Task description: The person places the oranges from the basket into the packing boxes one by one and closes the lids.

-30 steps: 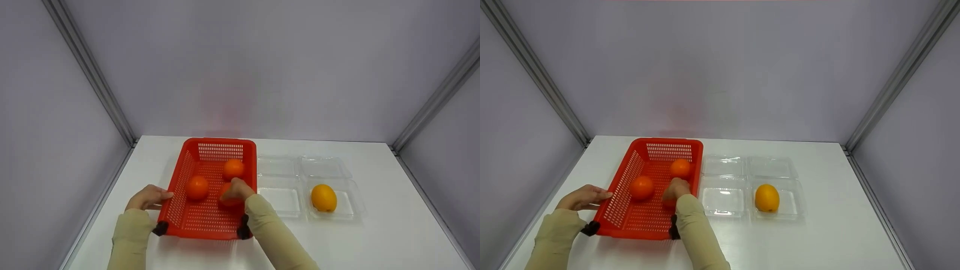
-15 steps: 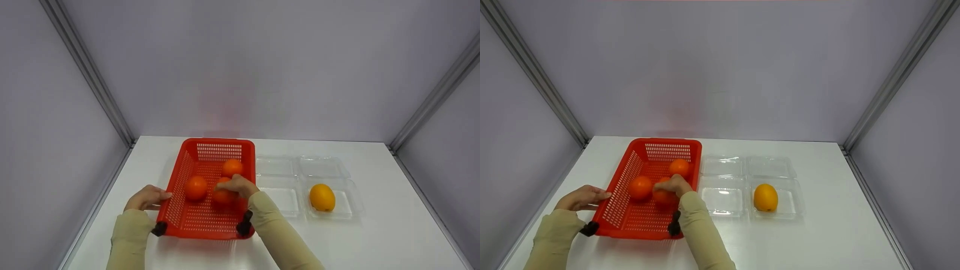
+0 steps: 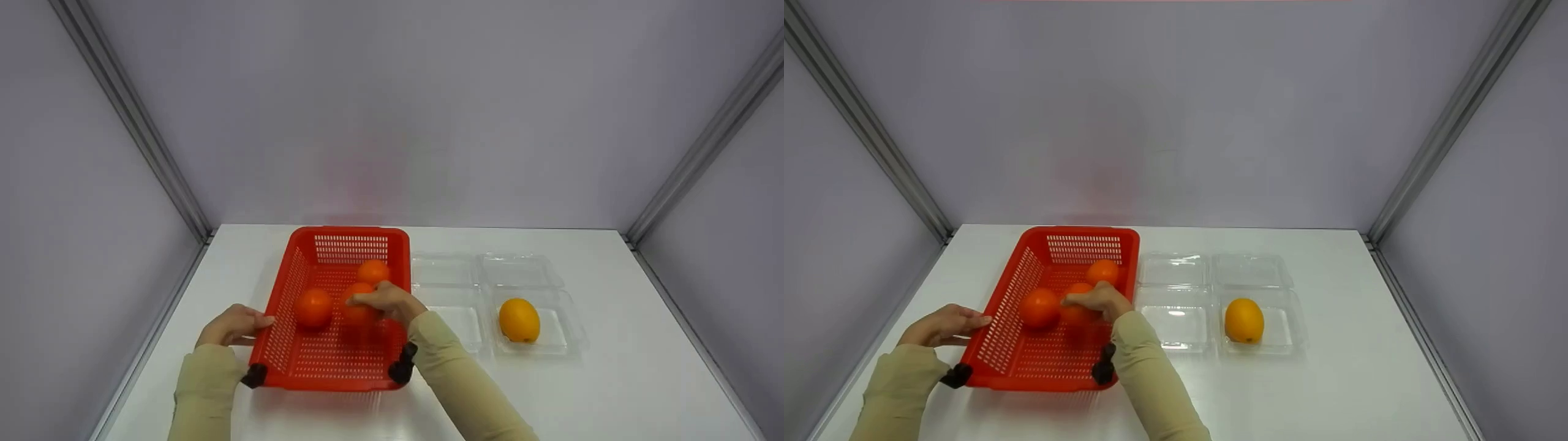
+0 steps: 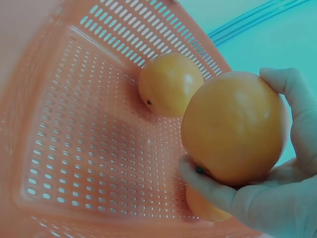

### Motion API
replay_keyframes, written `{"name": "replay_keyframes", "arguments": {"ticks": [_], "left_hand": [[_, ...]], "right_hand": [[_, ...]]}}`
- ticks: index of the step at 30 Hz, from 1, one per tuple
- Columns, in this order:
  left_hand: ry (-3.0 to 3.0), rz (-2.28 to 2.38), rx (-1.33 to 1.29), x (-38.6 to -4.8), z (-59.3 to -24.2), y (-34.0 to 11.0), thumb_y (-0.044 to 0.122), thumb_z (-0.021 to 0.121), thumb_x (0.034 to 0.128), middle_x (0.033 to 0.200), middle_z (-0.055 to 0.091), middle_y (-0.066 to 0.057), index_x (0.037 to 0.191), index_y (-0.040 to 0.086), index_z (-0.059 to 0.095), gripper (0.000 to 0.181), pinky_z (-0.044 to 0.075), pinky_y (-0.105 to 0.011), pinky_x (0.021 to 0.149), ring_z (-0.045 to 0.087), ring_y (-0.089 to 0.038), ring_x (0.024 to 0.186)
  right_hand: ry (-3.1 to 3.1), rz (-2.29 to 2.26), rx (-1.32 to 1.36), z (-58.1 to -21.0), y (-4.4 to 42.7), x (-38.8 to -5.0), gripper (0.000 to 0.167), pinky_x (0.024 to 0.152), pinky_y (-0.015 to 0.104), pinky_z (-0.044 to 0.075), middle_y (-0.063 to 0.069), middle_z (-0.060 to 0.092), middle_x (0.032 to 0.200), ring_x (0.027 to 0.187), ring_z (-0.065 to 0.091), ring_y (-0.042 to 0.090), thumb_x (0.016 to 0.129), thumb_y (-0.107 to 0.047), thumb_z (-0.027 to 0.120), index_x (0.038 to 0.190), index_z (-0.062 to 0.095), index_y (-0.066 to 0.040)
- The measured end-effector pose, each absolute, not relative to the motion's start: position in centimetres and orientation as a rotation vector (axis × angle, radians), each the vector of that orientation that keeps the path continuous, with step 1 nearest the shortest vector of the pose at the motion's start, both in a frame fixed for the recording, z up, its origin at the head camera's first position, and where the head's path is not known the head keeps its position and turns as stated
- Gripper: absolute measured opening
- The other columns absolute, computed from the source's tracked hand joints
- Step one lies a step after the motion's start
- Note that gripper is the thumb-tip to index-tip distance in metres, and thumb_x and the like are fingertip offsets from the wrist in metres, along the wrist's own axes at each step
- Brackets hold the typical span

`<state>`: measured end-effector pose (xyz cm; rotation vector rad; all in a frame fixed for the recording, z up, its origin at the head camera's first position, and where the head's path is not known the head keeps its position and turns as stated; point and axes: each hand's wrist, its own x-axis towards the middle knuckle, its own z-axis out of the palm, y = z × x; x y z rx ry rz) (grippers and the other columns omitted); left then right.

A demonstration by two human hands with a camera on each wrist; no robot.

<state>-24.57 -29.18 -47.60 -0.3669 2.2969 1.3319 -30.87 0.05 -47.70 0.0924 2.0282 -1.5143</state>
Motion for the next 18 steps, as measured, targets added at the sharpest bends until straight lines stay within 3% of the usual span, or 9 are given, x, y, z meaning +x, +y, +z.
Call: {"name": "replay_keyframes", "arguments": {"ticks": [7, 18], "left_hand": [[2.296, 1.323, -0.348, -24.55, -47.43, -29.19, 0.022, 0.063, 0.0918, 0.103, 0.07, -0.013, 0.111, -0.009, 0.061, 0.036, 0.053, -0.046, 0.095, 0.067, -0.018, 0.09], [2.289, 1.306, -0.347, -24.71, -47.52, -29.17, 0.022, 0.061, 0.093, 0.101, 0.069, -0.01, 0.112, -0.009, 0.061, 0.037, 0.054, -0.045, 0.095, 0.066, -0.02, 0.095]], "right_hand": [[1.995, -1.562, 0.096, -47.64, 0.16, -30.65, 0.059, 0.083, 0.03, 0.054, 0.007, 0.053, 0.107, 0.094, 0.059, 0.019, 0.075, -0.025, 0.077, 0.117, 0.045, 0.0], [1.962, -1.573, 0.035, -47.43, 0.44, -30.18, 0.057, 0.08, 0.027, 0.053, 0.006, 0.057, 0.105, 0.093, 0.059, 0.017, 0.077, -0.026, 0.077, 0.119, 0.049, 0.001]]}}
